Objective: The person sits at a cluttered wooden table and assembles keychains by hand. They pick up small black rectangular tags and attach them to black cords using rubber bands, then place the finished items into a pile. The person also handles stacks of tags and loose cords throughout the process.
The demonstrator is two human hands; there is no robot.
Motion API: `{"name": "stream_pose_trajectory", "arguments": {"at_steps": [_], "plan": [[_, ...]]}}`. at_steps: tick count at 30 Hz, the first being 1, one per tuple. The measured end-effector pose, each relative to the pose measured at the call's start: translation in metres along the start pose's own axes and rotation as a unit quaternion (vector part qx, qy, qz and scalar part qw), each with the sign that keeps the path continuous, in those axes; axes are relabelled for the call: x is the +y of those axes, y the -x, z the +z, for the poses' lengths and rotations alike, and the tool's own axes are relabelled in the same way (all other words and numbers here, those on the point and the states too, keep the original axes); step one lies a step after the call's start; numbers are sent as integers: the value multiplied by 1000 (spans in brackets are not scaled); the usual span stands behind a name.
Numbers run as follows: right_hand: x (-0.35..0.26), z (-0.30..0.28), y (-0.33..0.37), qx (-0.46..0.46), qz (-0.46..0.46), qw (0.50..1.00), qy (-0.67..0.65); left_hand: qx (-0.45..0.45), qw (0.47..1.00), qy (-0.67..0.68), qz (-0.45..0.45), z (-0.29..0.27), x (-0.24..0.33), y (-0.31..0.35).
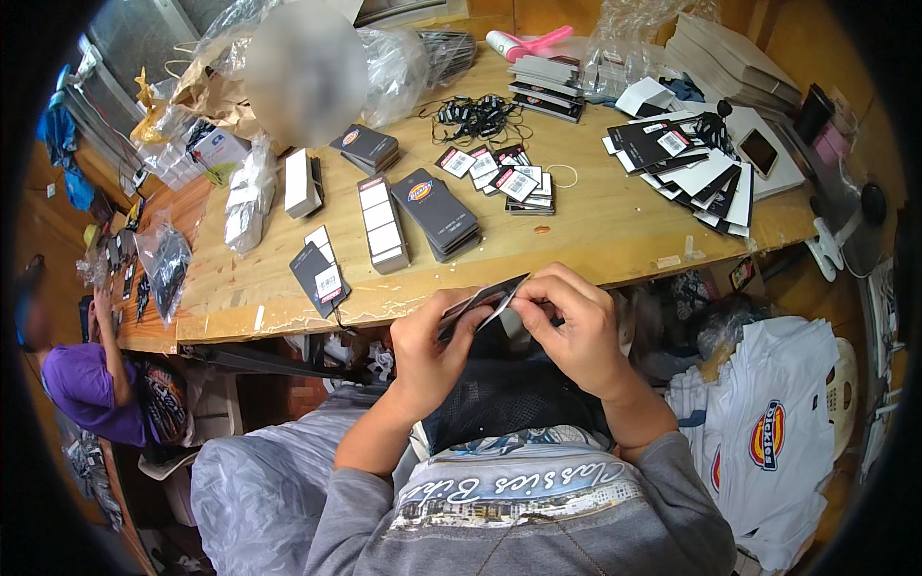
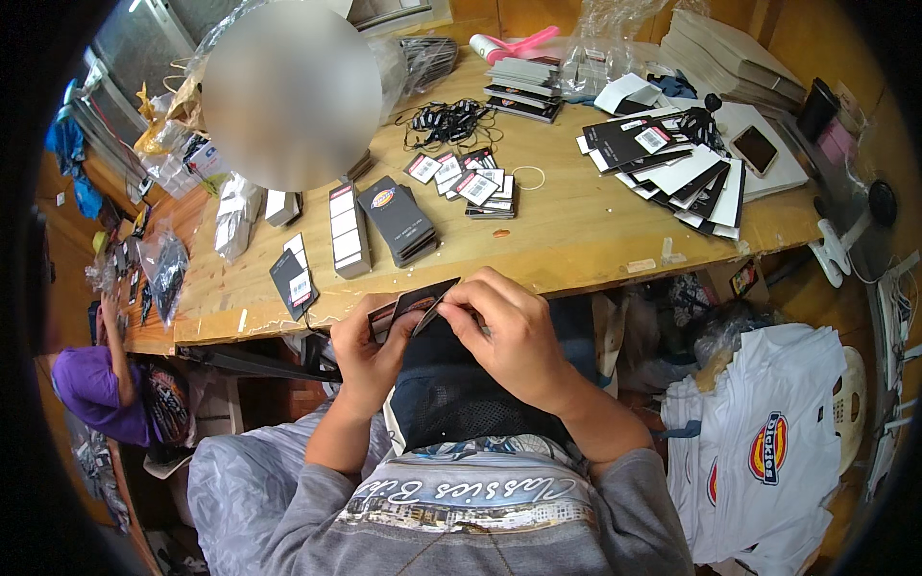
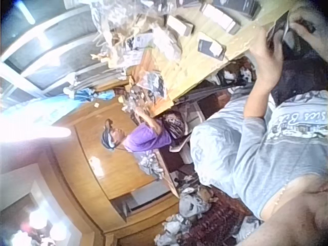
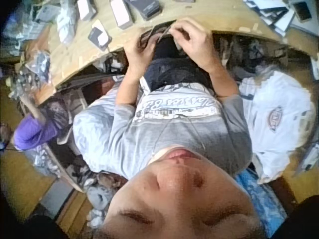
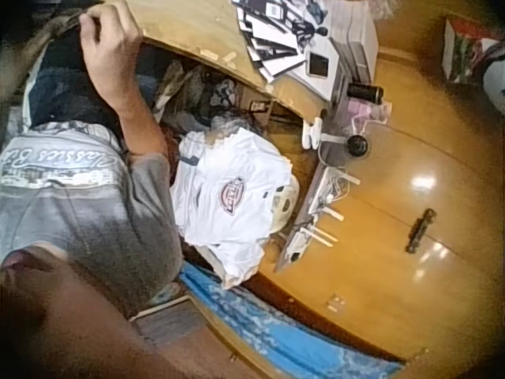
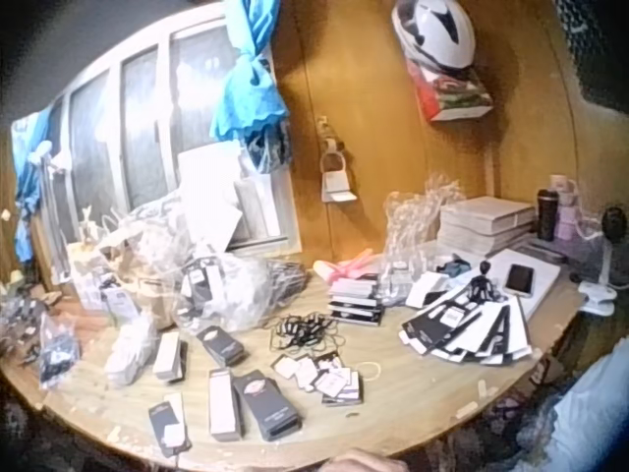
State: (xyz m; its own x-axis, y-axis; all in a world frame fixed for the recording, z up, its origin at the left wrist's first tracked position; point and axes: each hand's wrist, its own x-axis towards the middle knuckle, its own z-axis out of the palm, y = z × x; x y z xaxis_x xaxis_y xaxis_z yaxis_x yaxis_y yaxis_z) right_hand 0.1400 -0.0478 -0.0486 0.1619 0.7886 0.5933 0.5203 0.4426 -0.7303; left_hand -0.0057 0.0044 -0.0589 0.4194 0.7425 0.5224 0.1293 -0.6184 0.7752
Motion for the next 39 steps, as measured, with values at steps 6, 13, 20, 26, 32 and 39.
{"name": "stream_pose_trajectory", "arguments": {"at_steps": [6, 13, 20, 26, 32, 39], "plan": [[-4, -1, 0, -4, 24, 1000, -4, 2, 987, -101, 123, 0, 1, -3], [-1, 0, 4, -14, 101, 992, -77, -5, 941, -209, 265, -3, 0, -5], [12, 7, 13, -18, 166, 926, -339, 3, 904, -271, 330, -4, 6, -8], [19, 10, 15, -10, 170, 913, -370, -56, 924, -243, 290, -3, 4, -7], [30, 14, 11, 76, 97, 970, -211, -223, 964, -34, 139, -5, 4, -3], [22, 8, 15, 64, 54, 982, -170, 37, 983, 157, -84, 6, -3, -4]]}}
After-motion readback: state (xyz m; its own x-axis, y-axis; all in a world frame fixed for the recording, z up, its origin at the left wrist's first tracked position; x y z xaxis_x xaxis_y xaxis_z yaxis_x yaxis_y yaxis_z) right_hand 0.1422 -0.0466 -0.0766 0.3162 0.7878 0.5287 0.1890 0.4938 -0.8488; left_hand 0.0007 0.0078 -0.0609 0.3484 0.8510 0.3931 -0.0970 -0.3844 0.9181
